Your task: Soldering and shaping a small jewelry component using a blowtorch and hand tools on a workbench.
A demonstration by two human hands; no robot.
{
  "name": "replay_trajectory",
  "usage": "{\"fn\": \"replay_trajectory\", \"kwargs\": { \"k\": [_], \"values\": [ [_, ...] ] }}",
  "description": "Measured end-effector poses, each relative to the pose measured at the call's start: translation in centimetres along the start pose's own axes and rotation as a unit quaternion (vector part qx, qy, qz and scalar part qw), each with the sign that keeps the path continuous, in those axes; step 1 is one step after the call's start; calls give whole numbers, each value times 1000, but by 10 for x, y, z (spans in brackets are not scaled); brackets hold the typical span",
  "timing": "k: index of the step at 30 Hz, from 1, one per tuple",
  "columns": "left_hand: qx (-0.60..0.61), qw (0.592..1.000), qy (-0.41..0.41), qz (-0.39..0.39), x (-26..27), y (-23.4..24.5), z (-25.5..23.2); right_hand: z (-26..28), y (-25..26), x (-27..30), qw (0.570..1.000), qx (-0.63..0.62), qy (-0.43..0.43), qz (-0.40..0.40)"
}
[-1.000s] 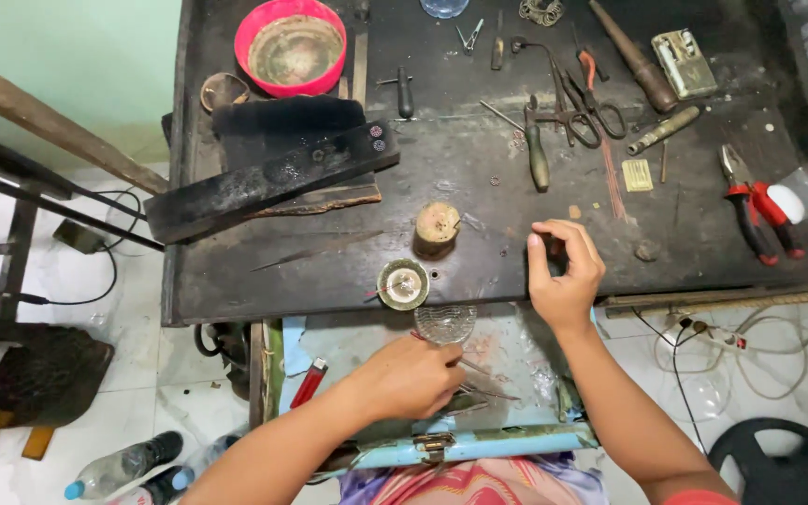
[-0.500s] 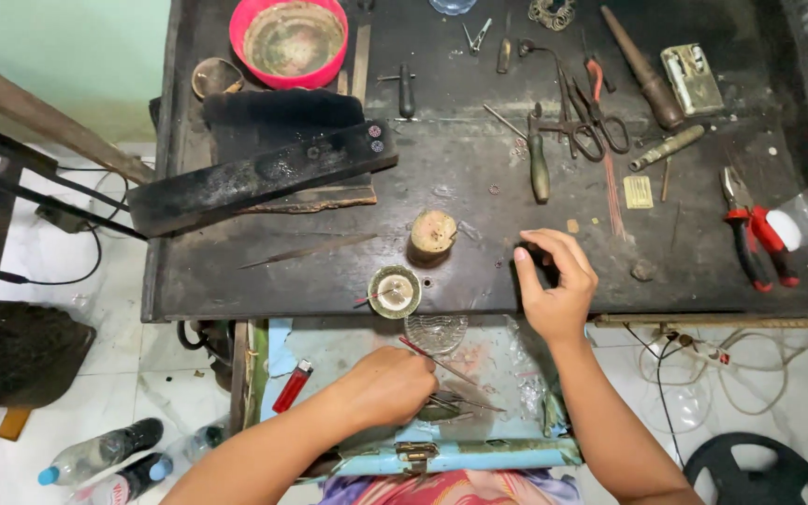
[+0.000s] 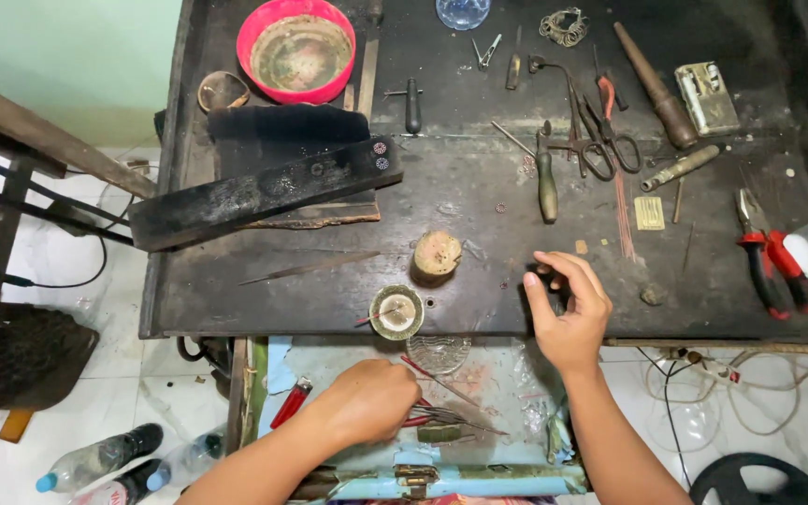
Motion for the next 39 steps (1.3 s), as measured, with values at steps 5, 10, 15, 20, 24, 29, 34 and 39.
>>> {"fn": "replay_trajectory", "kwargs": {
  "k": [5, 10, 15, 20, 24, 29, 34, 39],
  "values": [
    [-9, 1000, 16, 5, 5, 1, 4, 4, -3, -1, 1000, 17, 6, 1],
    [-3, 1000, 5, 19, 7, 1, 2, 8, -2, 1, 999, 30, 11, 2],
    [-8, 1000, 15, 24, 7, -4, 4, 12, -2, 3, 997, 48, 9, 52],
    [-11, 999, 20, 28, 8, -8, 6, 13, -5, 2, 994, 56, 14, 88],
    [-10, 999, 21, 34, 9, 1, 0, 7, -6, 3, 993, 60, -4, 100],
    [107, 968, -80, -213, 23, 74, -28, 9, -5, 4, 994, 57, -2, 96],
    [-14, 866, -72, -495, 30, 88, -14, -4, -5, 4, 995, 34, 66, 64],
    [-72, 900, 14, -430, 23, 75, 2, -5, -4, 7, 997, 26, 65, 46]
  ]
}}
Point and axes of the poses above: each hand's wrist, its own x-axis away from the middle knuckle, its own y-axis out of the back of the hand, z = x × y, the point moved 3 cm from there along -x, towards the middle knuckle, and after that the axes turned 13 degrees about -y, right-handed, at the moved point
